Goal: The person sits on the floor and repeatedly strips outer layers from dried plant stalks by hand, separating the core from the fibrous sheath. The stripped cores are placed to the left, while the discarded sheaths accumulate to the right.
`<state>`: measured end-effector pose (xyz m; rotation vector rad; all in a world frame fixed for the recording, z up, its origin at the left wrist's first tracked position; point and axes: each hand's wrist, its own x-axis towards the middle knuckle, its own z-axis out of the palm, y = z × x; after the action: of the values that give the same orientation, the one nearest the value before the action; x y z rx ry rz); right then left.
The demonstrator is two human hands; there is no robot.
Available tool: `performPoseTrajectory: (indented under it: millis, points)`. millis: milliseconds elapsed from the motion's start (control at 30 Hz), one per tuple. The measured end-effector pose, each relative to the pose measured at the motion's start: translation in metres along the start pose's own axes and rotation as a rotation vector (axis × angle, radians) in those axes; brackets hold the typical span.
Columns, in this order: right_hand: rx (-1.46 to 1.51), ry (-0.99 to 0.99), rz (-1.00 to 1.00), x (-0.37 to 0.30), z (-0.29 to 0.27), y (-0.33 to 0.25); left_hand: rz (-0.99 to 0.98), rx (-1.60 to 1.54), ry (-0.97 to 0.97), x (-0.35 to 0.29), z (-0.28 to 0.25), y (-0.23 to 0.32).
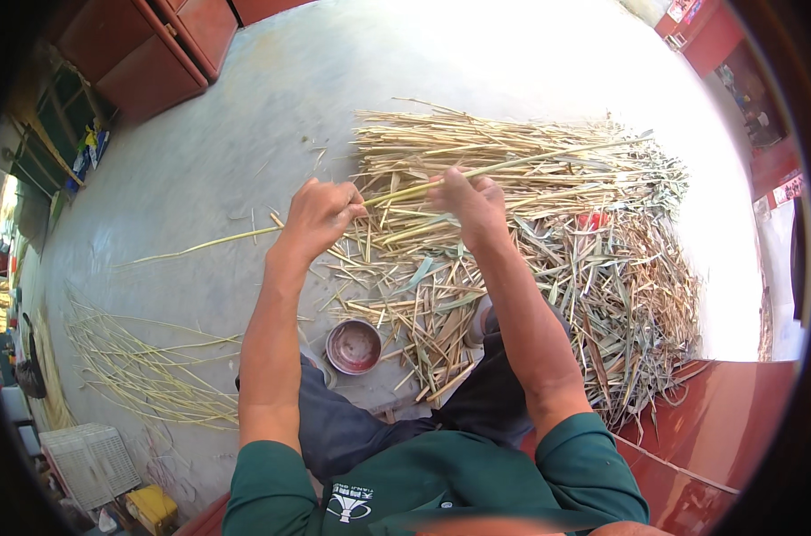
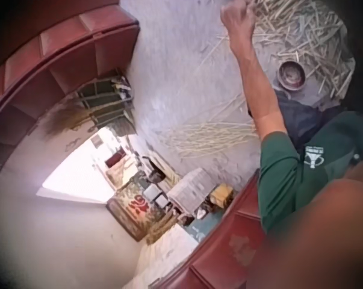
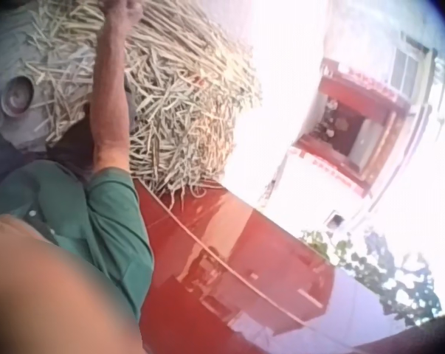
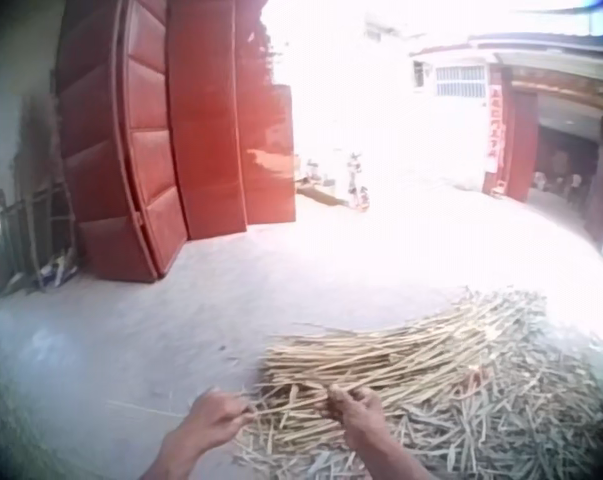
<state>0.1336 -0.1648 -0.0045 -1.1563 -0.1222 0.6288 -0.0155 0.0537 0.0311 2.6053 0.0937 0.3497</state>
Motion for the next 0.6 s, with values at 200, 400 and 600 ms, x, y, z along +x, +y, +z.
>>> performPoseTrajectory:
  millis: [200, 400, 600]
  points:
    - [-0.04, -0.015, 0.089, 0.003, -0.006, -0.006, 0.0, 0.077, 0.004, -0.001, -0.003, -0.002]
    - [-0.178, 0.179, -0.159, 0.01, -0.035, -0.042, -0.15, 0.153, -0.038, -0.012, -0.017, -0.012]
    - [-0.071, 0.159, -0.176, 0.006, -0.032, -0.034, -0.037, 0.193, 0.006, -0.023, -0.015, -0.02]
